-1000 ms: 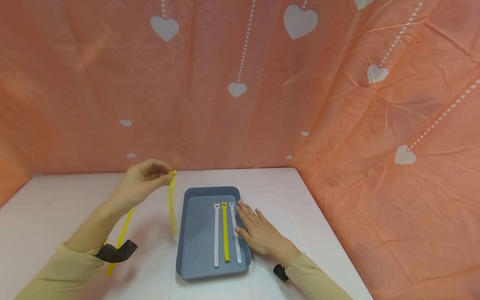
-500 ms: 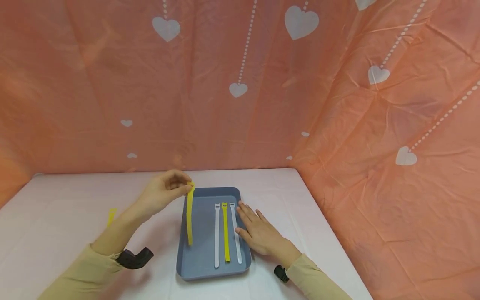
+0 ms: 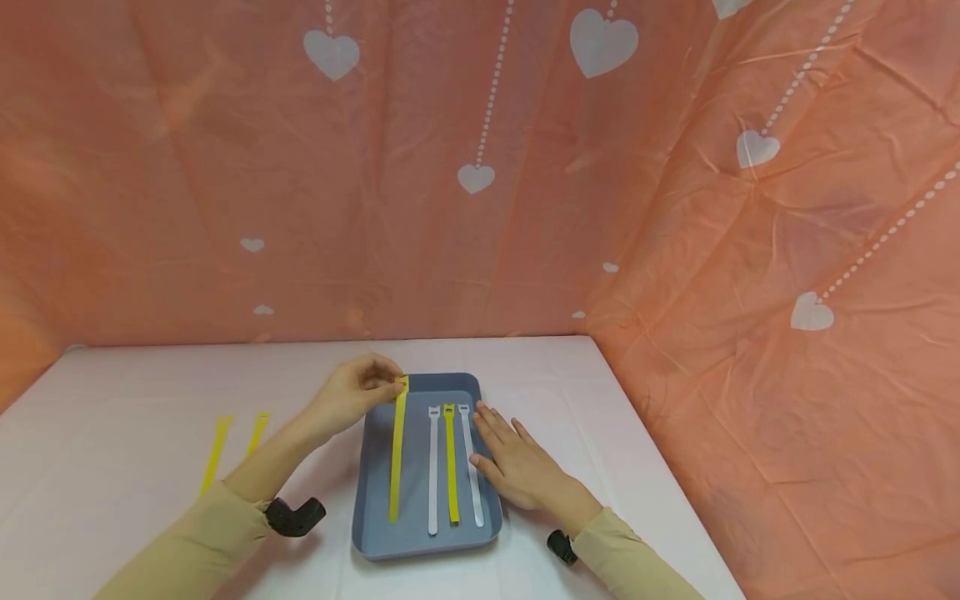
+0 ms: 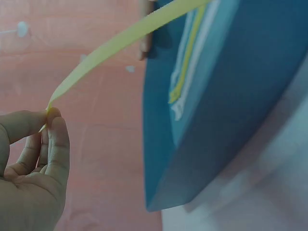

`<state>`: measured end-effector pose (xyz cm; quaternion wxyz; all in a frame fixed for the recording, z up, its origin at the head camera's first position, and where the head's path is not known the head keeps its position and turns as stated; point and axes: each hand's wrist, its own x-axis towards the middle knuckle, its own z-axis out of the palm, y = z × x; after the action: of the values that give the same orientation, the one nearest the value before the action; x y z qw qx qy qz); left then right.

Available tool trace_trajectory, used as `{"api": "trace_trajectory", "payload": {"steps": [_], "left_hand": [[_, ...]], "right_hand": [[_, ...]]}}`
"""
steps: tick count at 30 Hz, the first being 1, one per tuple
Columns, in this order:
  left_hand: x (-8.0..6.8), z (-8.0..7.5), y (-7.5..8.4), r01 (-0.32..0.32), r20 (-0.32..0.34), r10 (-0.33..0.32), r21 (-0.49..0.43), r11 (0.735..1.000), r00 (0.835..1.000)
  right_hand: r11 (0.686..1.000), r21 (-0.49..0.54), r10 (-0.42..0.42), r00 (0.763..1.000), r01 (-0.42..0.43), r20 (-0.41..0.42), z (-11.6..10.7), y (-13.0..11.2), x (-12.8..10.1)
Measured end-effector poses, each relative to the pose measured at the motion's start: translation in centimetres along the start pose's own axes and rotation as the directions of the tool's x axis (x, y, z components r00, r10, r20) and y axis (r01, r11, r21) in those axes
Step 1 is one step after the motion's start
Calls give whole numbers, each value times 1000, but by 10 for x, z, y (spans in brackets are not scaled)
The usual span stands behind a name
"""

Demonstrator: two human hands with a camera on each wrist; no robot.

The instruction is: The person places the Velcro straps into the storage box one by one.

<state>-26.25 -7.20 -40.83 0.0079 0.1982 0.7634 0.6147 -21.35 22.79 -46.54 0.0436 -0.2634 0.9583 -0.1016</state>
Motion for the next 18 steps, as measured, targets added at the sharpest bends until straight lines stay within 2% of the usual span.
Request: {"api": "trace_trajectory", "payload": {"steps": [13,18], "left_hand": [[11,12,-27,56,17,-57,73,996,998],[18,16,-34,79,14,-82,145,986,997]], "right_hand": [[1000,3,-11,1000,11,-9,-1,0,-1],[1000,0,1,1000,-1,3,-1,-1,-1]]}}
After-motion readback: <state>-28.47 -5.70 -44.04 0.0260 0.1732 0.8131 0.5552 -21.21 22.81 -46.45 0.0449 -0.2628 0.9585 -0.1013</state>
